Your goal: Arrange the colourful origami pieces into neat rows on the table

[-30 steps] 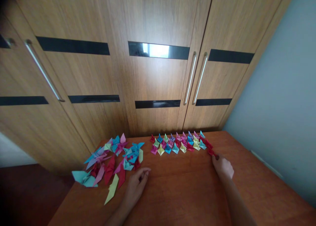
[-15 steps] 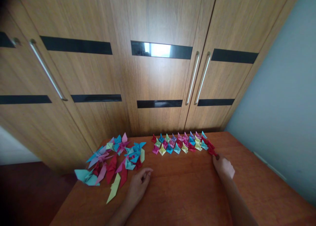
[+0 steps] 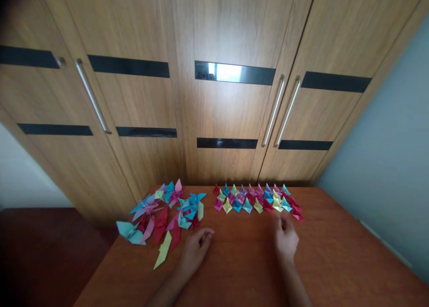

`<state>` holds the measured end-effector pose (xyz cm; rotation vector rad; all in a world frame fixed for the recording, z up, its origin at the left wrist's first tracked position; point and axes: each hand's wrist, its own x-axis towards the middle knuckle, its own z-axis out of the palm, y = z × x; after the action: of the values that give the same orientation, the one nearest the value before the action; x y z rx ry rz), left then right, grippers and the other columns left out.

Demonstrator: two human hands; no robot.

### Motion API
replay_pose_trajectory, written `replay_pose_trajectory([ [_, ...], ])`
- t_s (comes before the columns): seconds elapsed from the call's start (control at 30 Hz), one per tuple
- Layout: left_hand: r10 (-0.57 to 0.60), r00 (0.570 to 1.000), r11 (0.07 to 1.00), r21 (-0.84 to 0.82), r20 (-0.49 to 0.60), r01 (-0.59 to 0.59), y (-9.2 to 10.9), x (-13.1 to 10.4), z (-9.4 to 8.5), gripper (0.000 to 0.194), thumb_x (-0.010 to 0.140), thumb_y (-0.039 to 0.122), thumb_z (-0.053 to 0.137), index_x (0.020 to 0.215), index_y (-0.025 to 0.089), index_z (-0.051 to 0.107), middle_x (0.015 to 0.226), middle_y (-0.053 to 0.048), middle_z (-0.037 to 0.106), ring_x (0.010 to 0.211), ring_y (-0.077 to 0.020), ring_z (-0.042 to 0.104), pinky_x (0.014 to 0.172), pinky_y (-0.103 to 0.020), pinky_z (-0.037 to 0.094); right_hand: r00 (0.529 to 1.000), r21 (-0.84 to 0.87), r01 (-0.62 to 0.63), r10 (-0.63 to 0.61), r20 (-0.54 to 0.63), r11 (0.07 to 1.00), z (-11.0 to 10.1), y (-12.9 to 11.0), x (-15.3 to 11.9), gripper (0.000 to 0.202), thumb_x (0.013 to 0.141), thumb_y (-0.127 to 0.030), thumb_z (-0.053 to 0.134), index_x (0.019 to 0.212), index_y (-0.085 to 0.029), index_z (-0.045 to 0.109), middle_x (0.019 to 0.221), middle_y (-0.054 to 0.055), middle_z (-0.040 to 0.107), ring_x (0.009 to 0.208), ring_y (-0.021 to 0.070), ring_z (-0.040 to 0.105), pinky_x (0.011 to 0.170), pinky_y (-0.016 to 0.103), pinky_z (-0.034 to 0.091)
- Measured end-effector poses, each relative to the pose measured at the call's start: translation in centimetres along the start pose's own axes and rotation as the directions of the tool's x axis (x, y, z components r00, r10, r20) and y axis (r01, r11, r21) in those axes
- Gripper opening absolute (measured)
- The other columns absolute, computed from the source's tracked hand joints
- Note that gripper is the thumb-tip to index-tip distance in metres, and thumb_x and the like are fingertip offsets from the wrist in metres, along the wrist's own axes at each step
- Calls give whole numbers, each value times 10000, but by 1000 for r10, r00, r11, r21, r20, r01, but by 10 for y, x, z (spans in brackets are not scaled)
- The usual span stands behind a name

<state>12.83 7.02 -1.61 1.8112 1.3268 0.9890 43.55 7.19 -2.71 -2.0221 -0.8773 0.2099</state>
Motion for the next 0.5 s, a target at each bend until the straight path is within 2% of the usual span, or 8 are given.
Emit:
replay_pose_trajectory([
  [0.07,-1,1000,1000,-8,3,1,3,-2,-1,284,844,333,439,915,176,666,628,10,580,588,-137,518,572,-222,384,980,142,126,-145,135,982,18,-22,-27,577,789,-643,373,892,-151,657,783,89,698,726,249,631,622,283,459],
  [0.1,-2,1000,1000,-11,6,2,4,-3,-2,286,845,337,440,921,176,664,632,7,584,595,-139,524,576,-224,388,950,190,170,-212,228,967,26,-32,-39,577,786,-647,380,849,-149,666,729,72,692,674,236,625,592,274,451],
  [0.17,-4,1000,1000,-13,15,4,6,-5,-3,280,843,335,446,931,179,661,645,2,598,599,-141,532,579,-226,393,893,256,238,-315,322,937,39,-46,-58,536,789,-628,400,786,-165,671,686,44,682,629,216,617,568,263,443],
  [0.3,10,1000,1000,-12,28,-10,9,-8,-4,266,823,318,468,948,187,664,672,-8,630,615,-148,553,592,-233,411,826,278,342,-428,368,898,52,-54,-78,427,814,-558,422,751,-207,657,649,17,667,606,200,617,572,265,460],
  [0.5,25,1000,1000,6,12,-25,11,-8,-3,270,831,286,451,979,181,650,685,-14,641,628,-155,573,617,-246,441,789,232,396,-459,408,888,54,-46,-83,391,871,-484,355,923,-234,651,930,40,701,844,218,652,752,296,494],
])
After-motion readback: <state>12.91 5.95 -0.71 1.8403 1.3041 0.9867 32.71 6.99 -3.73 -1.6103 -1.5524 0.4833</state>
